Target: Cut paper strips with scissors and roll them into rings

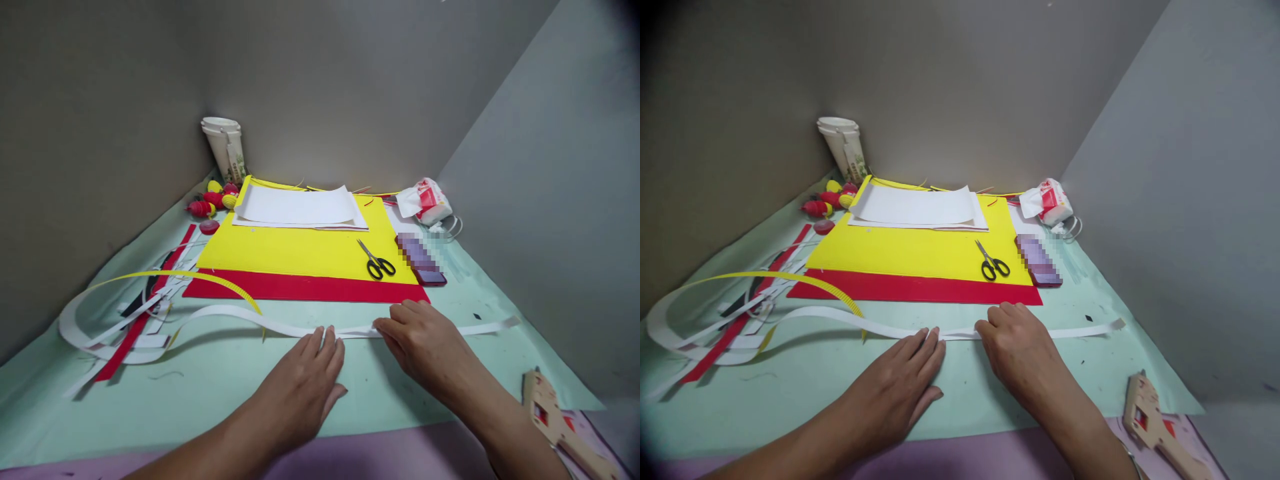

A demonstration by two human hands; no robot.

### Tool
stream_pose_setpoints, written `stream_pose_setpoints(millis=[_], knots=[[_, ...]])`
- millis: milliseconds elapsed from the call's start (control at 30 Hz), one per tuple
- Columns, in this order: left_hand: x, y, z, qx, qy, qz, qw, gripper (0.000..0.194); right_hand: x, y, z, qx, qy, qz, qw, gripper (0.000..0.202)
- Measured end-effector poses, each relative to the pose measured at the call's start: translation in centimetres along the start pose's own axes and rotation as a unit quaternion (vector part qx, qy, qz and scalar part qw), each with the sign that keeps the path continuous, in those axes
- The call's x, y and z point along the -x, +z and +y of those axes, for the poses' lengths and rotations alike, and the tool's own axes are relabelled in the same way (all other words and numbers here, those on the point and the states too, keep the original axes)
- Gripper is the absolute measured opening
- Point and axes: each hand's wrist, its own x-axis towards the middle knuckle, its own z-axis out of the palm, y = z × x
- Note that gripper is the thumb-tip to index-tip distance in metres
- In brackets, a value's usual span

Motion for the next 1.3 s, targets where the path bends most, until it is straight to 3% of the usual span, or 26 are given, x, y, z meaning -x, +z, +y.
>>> stream_pose_setpoints(millis=[233, 667, 933, 1300], knots=[[0.3, 0.1, 0.1, 0.005, -0.005, 0.017, 1.000, 0.046, -0.1, -0.1, 0.0, 0.005, 0.005, -0.008, 1.000, 0.021], [-0.5, -0.3, 0.8, -0.035, -0.010, -0.005, 0.999, 0.047, -0.2, 0.0, -0.3, 0.003, 0.002, 0.011, 1.000, 0.021], [-0.7, -0.1, 1.1, -0.056, 0.012, 0.033, 0.998, 0.047, -0.2, 0.0, -0.4, 0.007, 0.009, 0.003, 1.000, 0.020], [-0.4, 0.3, 0.2, 0.057, -0.023, 0.037, 0.997, 0.054, -0.1, 0.1, -0.1, 0.001, 0.014, -0.006, 1.000, 0.020]])
